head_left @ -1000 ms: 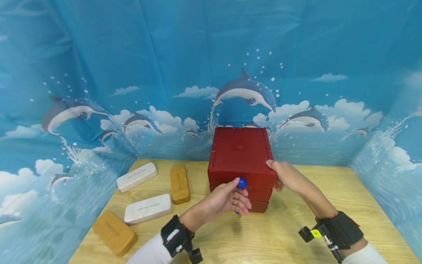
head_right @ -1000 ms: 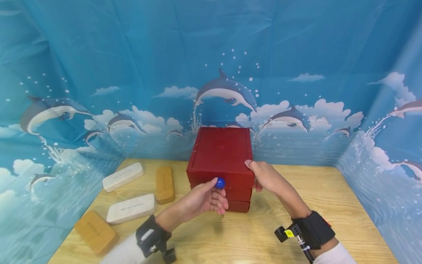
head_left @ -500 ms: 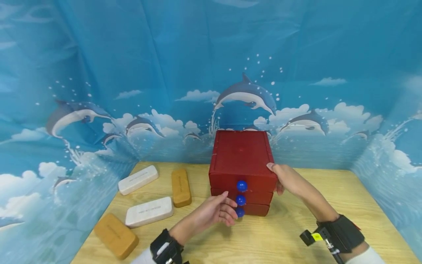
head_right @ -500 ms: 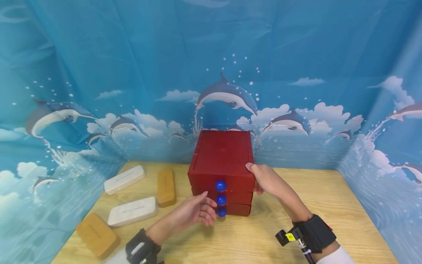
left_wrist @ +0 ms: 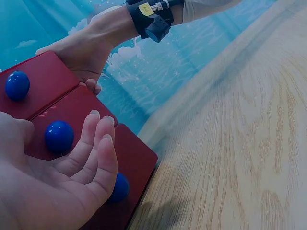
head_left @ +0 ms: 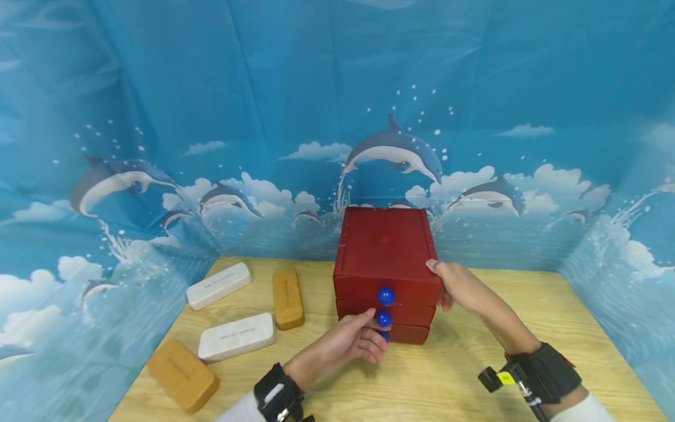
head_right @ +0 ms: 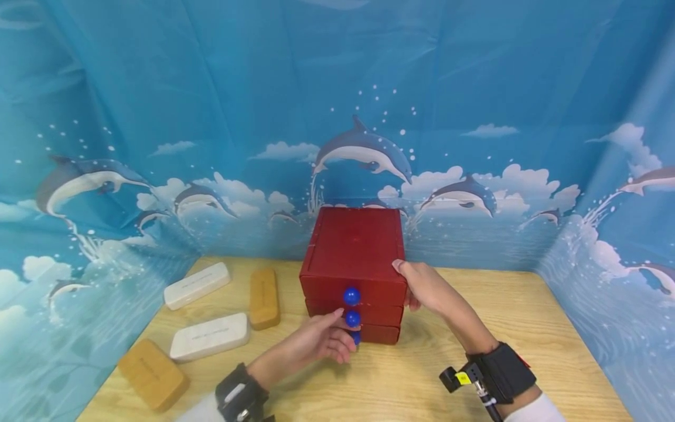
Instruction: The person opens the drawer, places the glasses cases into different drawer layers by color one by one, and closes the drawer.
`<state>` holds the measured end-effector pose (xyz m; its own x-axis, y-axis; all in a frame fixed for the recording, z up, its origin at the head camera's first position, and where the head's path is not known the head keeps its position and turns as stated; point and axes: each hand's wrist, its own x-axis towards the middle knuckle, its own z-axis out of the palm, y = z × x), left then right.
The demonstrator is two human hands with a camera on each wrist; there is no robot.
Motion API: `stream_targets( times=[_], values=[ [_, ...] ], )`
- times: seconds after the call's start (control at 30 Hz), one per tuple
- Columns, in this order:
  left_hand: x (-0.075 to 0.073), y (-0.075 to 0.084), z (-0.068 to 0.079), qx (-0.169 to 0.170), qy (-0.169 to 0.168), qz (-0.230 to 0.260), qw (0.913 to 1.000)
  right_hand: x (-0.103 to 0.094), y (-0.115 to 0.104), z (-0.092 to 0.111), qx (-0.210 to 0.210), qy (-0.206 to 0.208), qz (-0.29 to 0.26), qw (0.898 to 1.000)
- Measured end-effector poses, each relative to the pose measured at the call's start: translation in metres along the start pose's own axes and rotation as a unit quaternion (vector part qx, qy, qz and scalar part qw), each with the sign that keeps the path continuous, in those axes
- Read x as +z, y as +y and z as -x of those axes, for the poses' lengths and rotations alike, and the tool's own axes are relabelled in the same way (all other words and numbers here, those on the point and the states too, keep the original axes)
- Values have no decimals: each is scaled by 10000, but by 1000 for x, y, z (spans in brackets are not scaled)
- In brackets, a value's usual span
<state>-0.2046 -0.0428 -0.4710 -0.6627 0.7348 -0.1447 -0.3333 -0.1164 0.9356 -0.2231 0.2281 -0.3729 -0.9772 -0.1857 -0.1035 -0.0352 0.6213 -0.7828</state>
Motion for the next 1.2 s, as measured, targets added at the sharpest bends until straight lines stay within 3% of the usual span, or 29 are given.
stream_targets(
  times=[0.37,0.63,0.83,1.2],
  values=[
    [11,-1,-9,42,-30,186,9998,2,1,1,-72,-36,-129,9999],
    [17,-7,-15,291,463,26,9985,-1,0,0,-185,-28,-81,9998],
    [21,-11,-15,270,885,-150,9956,0,1,1,-137,13,-64,9999],
    [27,-13,-6,267,967,-335,9944,1,2,1,-252,-29,-123,9996]
  ],
)
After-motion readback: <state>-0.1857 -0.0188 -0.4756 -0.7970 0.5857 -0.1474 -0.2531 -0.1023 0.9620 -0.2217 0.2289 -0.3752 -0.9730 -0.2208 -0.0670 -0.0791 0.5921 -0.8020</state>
